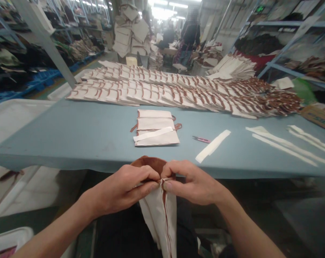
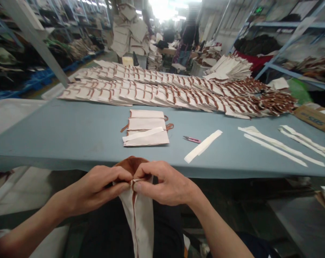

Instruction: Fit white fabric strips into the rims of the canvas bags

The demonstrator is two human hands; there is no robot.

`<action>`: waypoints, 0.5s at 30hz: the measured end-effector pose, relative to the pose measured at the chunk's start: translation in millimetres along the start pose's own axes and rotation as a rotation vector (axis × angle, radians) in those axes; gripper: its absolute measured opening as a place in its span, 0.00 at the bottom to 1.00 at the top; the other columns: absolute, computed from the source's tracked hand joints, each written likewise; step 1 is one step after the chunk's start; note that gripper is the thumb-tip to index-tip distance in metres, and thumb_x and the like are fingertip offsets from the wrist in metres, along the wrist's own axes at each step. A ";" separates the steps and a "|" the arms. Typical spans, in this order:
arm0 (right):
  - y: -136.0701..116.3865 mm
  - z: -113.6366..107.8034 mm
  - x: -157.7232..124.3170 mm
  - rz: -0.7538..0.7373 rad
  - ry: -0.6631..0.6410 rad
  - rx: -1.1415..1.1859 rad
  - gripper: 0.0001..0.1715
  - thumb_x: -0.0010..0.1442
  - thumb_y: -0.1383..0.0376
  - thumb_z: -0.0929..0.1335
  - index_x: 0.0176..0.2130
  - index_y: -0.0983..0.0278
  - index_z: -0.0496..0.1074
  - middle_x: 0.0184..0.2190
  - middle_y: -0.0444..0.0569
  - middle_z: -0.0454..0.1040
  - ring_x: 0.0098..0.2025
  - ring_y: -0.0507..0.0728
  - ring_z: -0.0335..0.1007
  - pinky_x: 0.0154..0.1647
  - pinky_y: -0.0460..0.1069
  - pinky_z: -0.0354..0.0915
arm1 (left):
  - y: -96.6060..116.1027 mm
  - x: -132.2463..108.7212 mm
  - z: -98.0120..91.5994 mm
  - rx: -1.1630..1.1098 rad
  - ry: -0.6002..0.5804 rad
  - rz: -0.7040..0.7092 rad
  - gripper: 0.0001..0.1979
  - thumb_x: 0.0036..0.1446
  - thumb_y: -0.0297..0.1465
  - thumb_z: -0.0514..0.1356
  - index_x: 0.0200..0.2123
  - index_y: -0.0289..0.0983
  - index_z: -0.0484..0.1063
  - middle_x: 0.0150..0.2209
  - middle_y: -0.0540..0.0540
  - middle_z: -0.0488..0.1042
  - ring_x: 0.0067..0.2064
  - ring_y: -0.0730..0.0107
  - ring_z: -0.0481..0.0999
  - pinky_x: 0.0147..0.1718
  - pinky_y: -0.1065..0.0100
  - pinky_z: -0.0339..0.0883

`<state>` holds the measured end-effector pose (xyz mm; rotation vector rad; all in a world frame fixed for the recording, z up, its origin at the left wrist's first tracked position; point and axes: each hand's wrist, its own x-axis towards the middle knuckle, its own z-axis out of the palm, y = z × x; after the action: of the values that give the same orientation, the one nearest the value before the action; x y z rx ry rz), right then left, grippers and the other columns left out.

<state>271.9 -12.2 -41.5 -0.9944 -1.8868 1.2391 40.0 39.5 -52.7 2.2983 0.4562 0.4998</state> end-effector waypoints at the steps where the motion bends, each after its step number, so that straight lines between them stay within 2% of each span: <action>1: -0.7 0.3 -0.3 -0.002 0.006 -0.012 0.09 0.64 0.67 0.69 0.31 0.64 0.70 0.26 0.41 0.72 0.29 0.50 0.64 0.31 0.45 0.60 | 2.0 0.0 0.7 0.044 0.014 0.029 0.09 0.71 0.27 0.54 0.40 0.38 0.74 0.32 0.50 0.79 0.31 0.74 0.75 0.32 0.74 0.65; 5: -3.3 3.7 -0.2 -0.013 0.025 -0.063 0.08 0.63 0.69 0.68 0.30 0.63 0.69 0.26 0.41 0.72 0.29 0.50 0.63 0.32 0.45 0.61 | 7.9 -0.2 3.2 0.201 0.108 0.150 0.11 0.70 0.24 0.53 0.35 0.38 0.73 0.30 0.49 0.80 0.30 0.73 0.77 0.32 0.72 0.65; 8: -5.2 7.4 1.4 -0.007 0.040 -0.110 0.07 0.61 0.70 0.68 0.30 0.63 0.69 0.26 0.41 0.72 0.29 0.50 0.64 0.33 0.45 0.61 | 10.3 0.0 4.8 0.238 0.191 0.181 0.11 0.64 0.20 0.55 0.30 0.37 0.72 0.25 0.51 0.77 0.26 0.74 0.73 0.28 0.73 0.62; 10: -6.6 9.8 3.0 -0.009 0.059 -0.131 0.07 0.60 0.70 0.67 0.30 0.63 0.68 0.26 0.40 0.71 0.28 0.50 0.63 0.32 0.45 0.59 | 12.6 0.9 6.1 0.143 0.241 0.128 0.10 0.61 0.20 0.56 0.29 0.36 0.73 0.24 0.52 0.75 0.25 0.76 0.70 0.27 0.74 0.62; 15: -8.7 15.7 5.5 -0.030 0.110 -0.161 0.09 0.59 0.69 0.66 0.27 0.62 0.64 0.24 0.39 0.65 0.27 0.50 0.60 0.31 0.46 0.56 | 21.6 3.4 10.5 -0.246 0.286 -0.108 0.11 0.59 0.26 0.54 0.24 0.36 0.68 0.20 0.56 0.65 0.22 0.79 0.62 0.22 0.78 0.57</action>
<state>254.0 -16.5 -37.9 -1.0915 -1.9303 1.0072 51.8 20.5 -43.3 1.9628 0.6180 0.7899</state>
